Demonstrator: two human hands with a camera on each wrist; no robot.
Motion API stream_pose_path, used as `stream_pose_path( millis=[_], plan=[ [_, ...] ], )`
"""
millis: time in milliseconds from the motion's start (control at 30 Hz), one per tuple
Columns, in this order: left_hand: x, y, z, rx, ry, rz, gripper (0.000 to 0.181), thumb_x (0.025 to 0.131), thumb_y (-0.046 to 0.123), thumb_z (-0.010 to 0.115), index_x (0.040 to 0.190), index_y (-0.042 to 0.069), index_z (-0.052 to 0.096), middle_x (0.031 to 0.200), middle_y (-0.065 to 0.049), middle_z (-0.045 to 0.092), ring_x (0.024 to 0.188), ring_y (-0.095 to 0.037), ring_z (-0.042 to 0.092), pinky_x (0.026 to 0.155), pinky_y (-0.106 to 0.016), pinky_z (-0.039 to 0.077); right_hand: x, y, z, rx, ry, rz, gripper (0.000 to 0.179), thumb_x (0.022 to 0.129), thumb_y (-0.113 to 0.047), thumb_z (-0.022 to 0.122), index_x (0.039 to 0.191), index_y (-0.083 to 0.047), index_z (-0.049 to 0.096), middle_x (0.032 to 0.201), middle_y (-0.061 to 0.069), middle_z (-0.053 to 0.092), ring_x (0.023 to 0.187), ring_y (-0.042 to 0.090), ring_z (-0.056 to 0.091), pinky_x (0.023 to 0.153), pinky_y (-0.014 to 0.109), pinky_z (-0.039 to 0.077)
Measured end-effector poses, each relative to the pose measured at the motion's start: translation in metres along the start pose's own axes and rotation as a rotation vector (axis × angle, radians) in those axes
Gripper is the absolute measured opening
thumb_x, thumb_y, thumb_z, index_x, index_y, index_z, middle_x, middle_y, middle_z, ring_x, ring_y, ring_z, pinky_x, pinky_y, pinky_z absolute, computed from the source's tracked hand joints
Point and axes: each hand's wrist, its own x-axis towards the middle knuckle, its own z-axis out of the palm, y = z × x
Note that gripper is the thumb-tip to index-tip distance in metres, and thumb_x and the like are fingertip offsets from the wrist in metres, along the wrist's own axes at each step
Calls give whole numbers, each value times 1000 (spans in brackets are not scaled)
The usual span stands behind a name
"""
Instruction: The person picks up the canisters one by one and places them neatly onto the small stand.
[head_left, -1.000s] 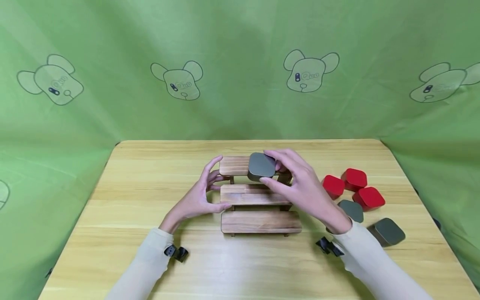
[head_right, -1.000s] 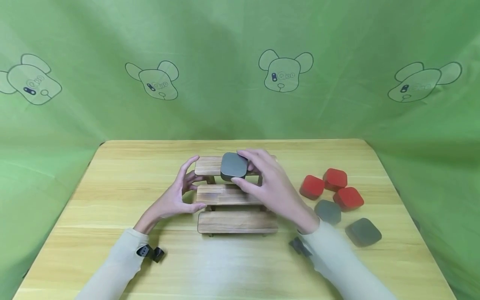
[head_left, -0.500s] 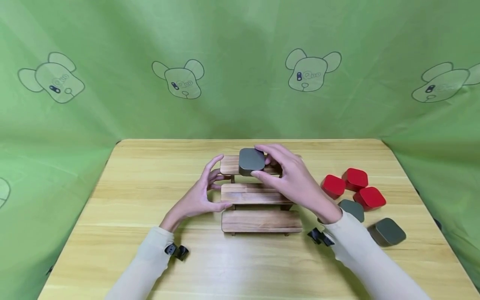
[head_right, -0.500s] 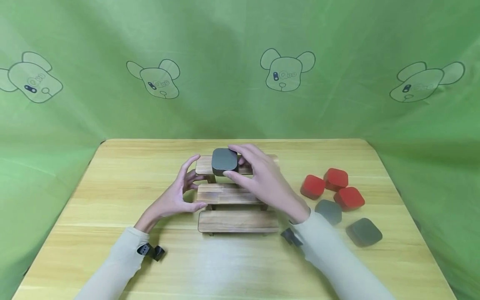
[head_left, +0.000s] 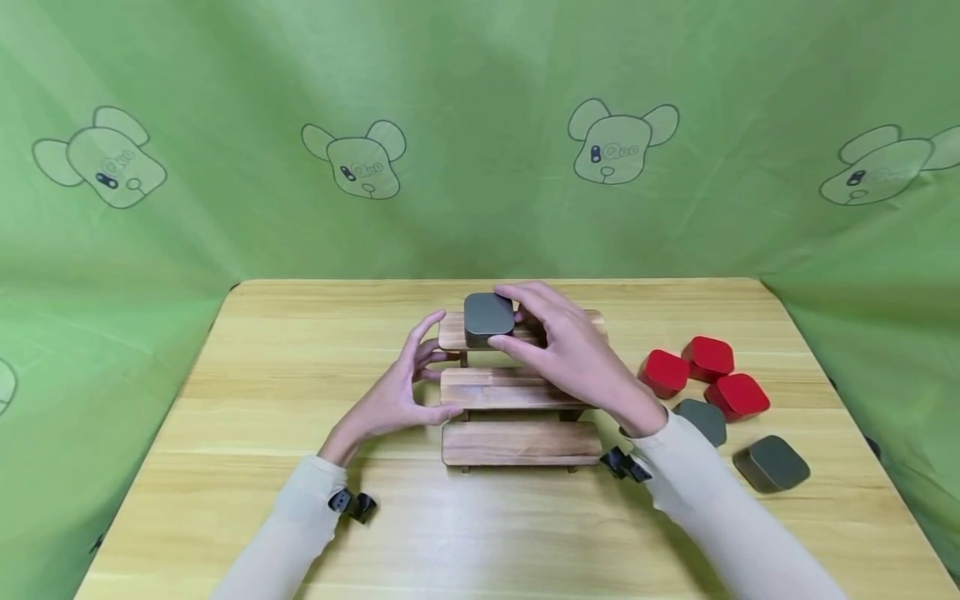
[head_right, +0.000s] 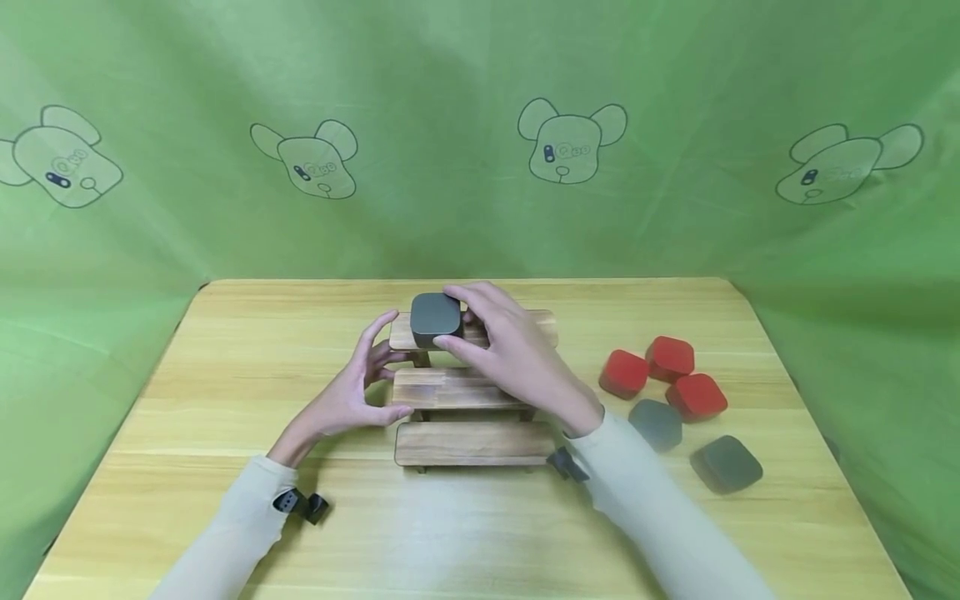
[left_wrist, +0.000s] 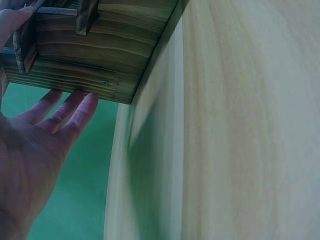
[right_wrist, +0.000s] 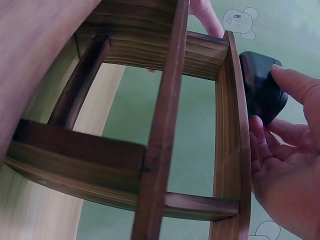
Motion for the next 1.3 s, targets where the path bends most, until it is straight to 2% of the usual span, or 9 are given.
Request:
stream_pose_path(
  millis=[333, 600, 700, 867, 1000, 1133, 1300],
  plan=[
    [0, 0, 0, -17, -16, 28, 131, 81, 7, 95, 174, 37, 8, 161, -13, 52, 149, -32, 48, 119, -53, 46, 3, 2, 2, -22, -11, -10, 67, 100, -32, 84, 159, -16, 58, 152, 7, 60, 132, 30, 58, 105, 54, 52],
    [1, 1, 1, -37, -17, 17, 131, 80, 9, 95, 174, 38, 9, 169, -13, 41, 155, -31, 40, 121, -63, 40, -1, 2, -4, -8, 24, -21, 74, 97, -37, 85, 161, -21, 52, 161, 0, 49, 140, 20, 50, 113, 55, 47],
    [1, 0, 2, -42, -16, 23, 132, 80, 8, 96, 174, 36, 8, 171, -13, 38, 156, -32, 39, 122, -65, 38, -3, 2, -7, 4, 46, -33, 72, 97, -35, 85, 160, -21, 53, 161, -2, 48, 135, 19, 51, 110, 53, 48],
    [1, -1, 1, -50, -4, 35, 134, 77, 4, 97, 173, 36, 9, 168, -13, 43, 154, -31, 42, 122, -64, 38, -7, 1, -11, 25, 79, -54, 66, 98, -29, 83, 158, -16, 56, 159, -1, 51, 129, 20, 53, 106, 52, 48],
    [0, 1, 0, -53, 7, 32, 135, 76, 3, 98, 173, 33, 9, 167, -13, 45, 154, -31, 43, 122, -65, 38, -15, 2, -15, 38, 116, -73, 63, 97, -22, 84, 155, -17, 60, 156, -3, 54, 131, 20, 54, 107, 53, 47],
    [-1, 2, 1, -42, 18, 20, 136, 76, 6, 99, 174, 30, 8, 172, -15, 36, 154, -34, 41, 121, -67, 38, -28, 7, -20, 50, 156, -71, 61, 97, -16, 83, 153, -19, 62, 155, -5, 57, 131, 19, 55, 108, 53, 47],
    [0, 1, 2, -27, 23, -1, 136, 75, 9, 99, 174, 37, 9, 175, -13, 31, 154, -30, 41, 121, -65, 40, -48, 15, -27, 40, 225, -59, 58, 95, -7, 83, 150, -18, 65, 150, -4, 62, 131, 20, 58, 109, 37, 47]
  ],
)
